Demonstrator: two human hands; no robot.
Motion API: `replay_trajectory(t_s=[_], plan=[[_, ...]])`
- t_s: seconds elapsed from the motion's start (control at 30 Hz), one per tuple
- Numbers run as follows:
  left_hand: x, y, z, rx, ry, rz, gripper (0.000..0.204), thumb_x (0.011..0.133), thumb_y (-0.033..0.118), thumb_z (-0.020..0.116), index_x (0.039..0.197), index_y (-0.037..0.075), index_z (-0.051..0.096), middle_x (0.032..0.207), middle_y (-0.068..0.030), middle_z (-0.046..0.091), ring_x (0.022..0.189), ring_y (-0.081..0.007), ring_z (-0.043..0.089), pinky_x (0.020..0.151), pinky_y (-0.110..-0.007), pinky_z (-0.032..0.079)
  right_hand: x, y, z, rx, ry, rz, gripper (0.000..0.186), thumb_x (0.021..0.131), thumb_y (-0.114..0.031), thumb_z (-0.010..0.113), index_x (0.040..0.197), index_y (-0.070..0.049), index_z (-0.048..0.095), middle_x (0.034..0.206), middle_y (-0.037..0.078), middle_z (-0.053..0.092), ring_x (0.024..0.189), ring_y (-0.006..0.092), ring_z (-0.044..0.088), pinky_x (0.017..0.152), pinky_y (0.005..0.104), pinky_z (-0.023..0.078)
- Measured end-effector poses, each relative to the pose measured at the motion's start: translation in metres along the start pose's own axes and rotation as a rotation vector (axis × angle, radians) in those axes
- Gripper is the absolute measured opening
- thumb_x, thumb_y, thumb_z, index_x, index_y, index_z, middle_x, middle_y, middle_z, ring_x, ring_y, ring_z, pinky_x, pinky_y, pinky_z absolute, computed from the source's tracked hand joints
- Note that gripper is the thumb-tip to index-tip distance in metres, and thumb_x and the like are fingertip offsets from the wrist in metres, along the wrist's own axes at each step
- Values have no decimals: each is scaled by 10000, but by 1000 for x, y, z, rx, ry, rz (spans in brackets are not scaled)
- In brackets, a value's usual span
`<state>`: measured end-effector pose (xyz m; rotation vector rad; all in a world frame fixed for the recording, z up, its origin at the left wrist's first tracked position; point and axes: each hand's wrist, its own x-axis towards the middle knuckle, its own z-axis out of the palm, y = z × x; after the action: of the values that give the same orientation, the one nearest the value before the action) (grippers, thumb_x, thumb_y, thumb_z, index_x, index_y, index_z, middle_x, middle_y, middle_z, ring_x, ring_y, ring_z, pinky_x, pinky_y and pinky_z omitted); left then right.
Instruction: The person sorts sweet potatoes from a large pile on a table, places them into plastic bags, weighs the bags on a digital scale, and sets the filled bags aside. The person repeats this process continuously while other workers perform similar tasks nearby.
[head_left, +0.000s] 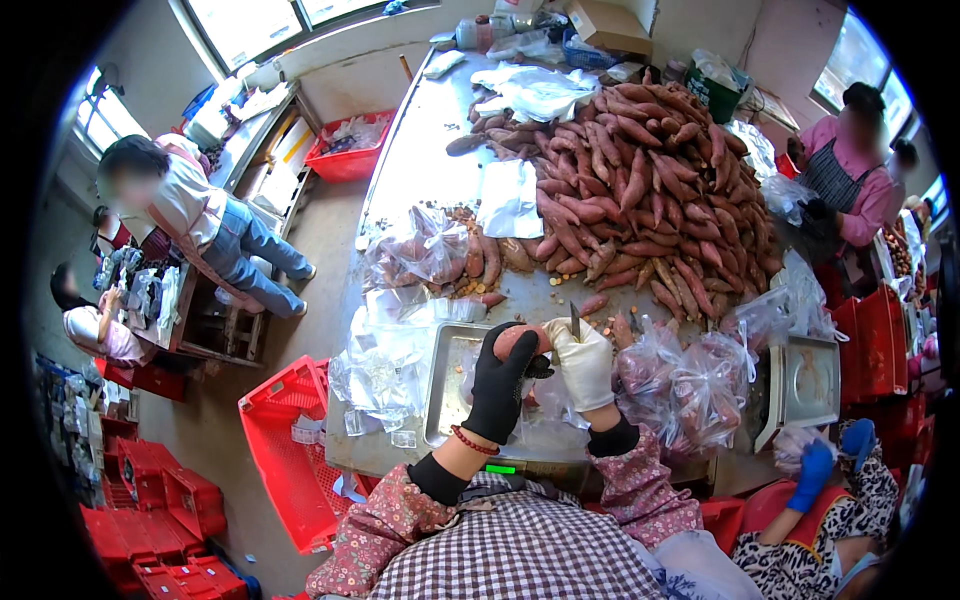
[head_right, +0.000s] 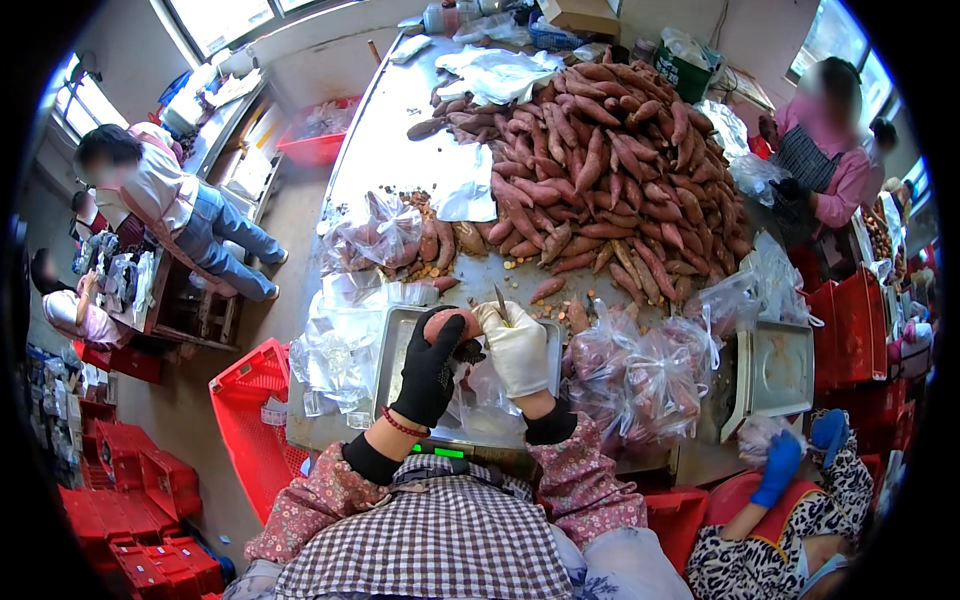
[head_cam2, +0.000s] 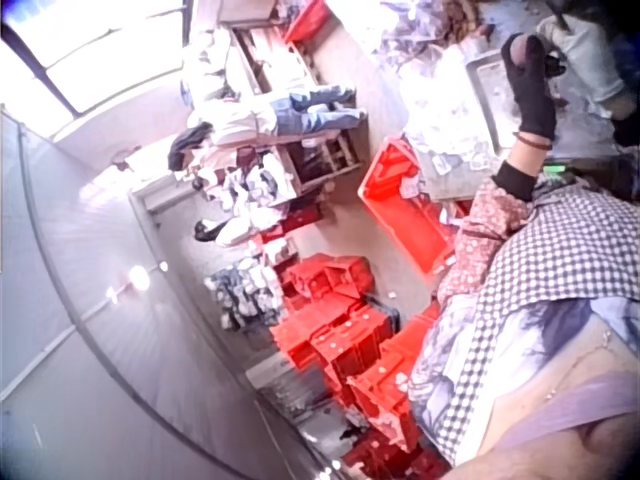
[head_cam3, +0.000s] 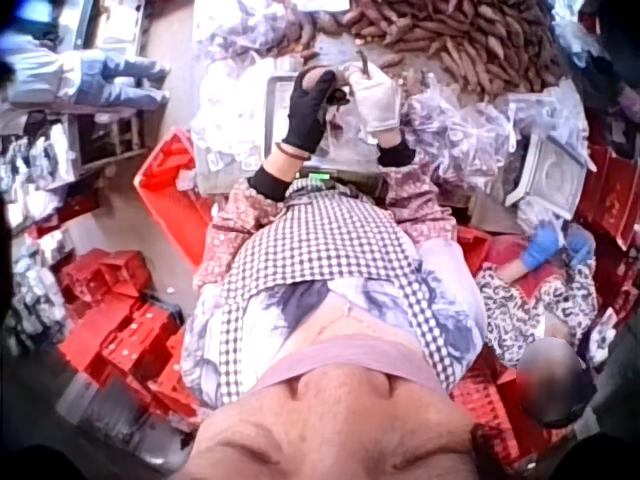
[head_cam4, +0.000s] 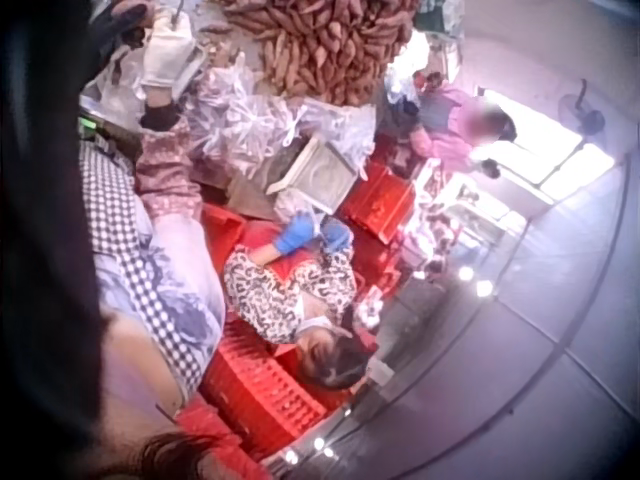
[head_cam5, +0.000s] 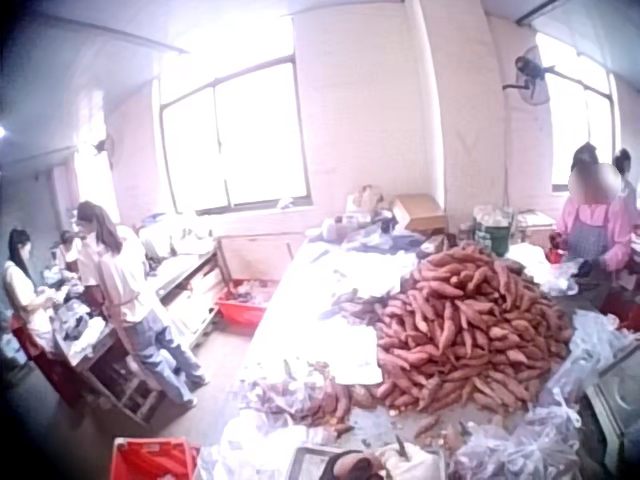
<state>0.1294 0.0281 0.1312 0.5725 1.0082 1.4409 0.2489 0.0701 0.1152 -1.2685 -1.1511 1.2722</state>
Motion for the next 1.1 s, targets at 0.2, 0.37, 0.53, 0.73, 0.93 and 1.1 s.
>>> replay_trajectory(t_s=[0.2,0.37,0.53,0.73,0.93,1.1], plan=[[3,3,-12,6,-131,-49,403,995,394,493,1189,46,552,1129,-115,665,808,-181,627,726,-320,525,1,-13,-15,245,-168,224,266,976,-256,597,1093,-31,679,680,-26,611,455,15,396,427,187,313],[3,0,-9,-112,-83,-39,381,977,369,545,1187,51,547,1077,-109,663,798,-189,632,702,-330,529,0,-17,-21,286,-169,192,273,974,-204,599,1172,-22,644,760,-20,641,541,8,479,481,159,369],[1,1,-7,-96,-30,-35,349,954,299,607,1192,57,525,995,-81,637,818,-192,638,717,-322,531,0,-18,-15,212,-208,173,245,948,-126,626,1164,-10,644,888,-26,656,707,25,561,615,168,447],[-2,10,1,15,-14,63,370,939,224,647,1221,38,496,1016,-56,613,815,-134,616,670,-273,520,-1,-13,-11,171,-182,220,225,935,-88,612,1141,-6,649,889,-9,662,711,26,564,618,166,447],[0,5,-6,-31,-28,-29,350,958,294,603,1201,60,511,1016,-83,630,839,-202,640,708,-342,546,-2,-10,-20,228,-226,103,278,948,-97,567,1199,14,614,793,-12,646,473,9,435,420,167,317],[1,5,-2,-27,-34,-7,342,955,285,606,1192,57,513,1004,-83,630,808,-191,635,670,-331,541,-4,-21,-27,280,-254,224,285,961,-204,610,1171,-13,636,749,-11,645,465,7,443,414,164,308]])
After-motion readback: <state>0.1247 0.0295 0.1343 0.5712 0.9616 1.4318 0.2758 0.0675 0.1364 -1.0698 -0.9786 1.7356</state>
